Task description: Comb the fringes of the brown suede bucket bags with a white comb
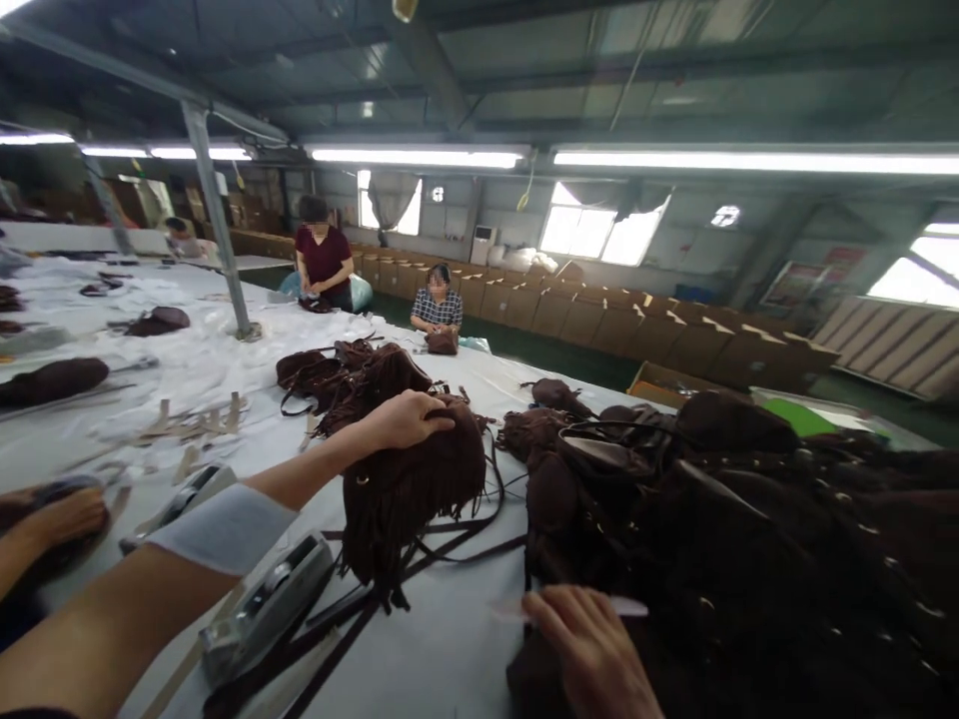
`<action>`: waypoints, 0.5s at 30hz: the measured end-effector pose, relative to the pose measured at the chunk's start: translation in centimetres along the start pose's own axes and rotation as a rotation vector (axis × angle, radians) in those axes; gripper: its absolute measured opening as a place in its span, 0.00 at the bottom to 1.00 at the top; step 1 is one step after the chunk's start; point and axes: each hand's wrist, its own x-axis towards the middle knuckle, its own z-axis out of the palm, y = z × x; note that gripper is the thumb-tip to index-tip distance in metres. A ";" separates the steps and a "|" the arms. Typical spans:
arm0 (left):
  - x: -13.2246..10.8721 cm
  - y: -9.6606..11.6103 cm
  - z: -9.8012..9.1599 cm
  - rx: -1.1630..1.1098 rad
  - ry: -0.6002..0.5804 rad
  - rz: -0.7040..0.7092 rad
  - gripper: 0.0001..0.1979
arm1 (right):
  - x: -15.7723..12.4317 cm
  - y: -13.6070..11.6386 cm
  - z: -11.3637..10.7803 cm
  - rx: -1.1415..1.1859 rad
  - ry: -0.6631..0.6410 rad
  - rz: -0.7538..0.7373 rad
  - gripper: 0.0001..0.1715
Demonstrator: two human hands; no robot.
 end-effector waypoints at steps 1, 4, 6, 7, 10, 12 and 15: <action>-0.2 0.4 0.0 -0.019 -0.015 0.017 0.19 | 1.6 -0.1 -1.6 -0.033 0.077 -0.026 0.20; -0.5 1.6 0.1 -0.119 -0.046 0.048 0.19 | 6.2 -0.9 -5.3 -0.111 0.157 -0.041 0.16; -0.8 2.5 0.1 -0.191 -0.070 0.050 0.19 | 8.3 -1.9 -5.9 -0.152 0.132 -0.075 0.14; -1.0 2.9 0.0 -0.227 -0.086 0.048 0.18 | 9.0 -2.4 -5.6 -0.175 0.107 -0.094 0.14; -1.7 4.2 -0.3 -0.383 -0.118 0.019 0.17 | 9.4 -3.4 -2.7 -0.226 0.002 -0.112 0.12; -2.2 4.8 -0.7 -0.540 -0.119 -0.050 0.18 | 8.7 -3.4 -0.1 -0.204 -0.084 -0.110 0.12; -3.0 5.1 -1.2 -0.780 -0.122 -0.170 0.19 | 6.8 -3.0 3.3 -0.083 -0.187 -0.113 0.12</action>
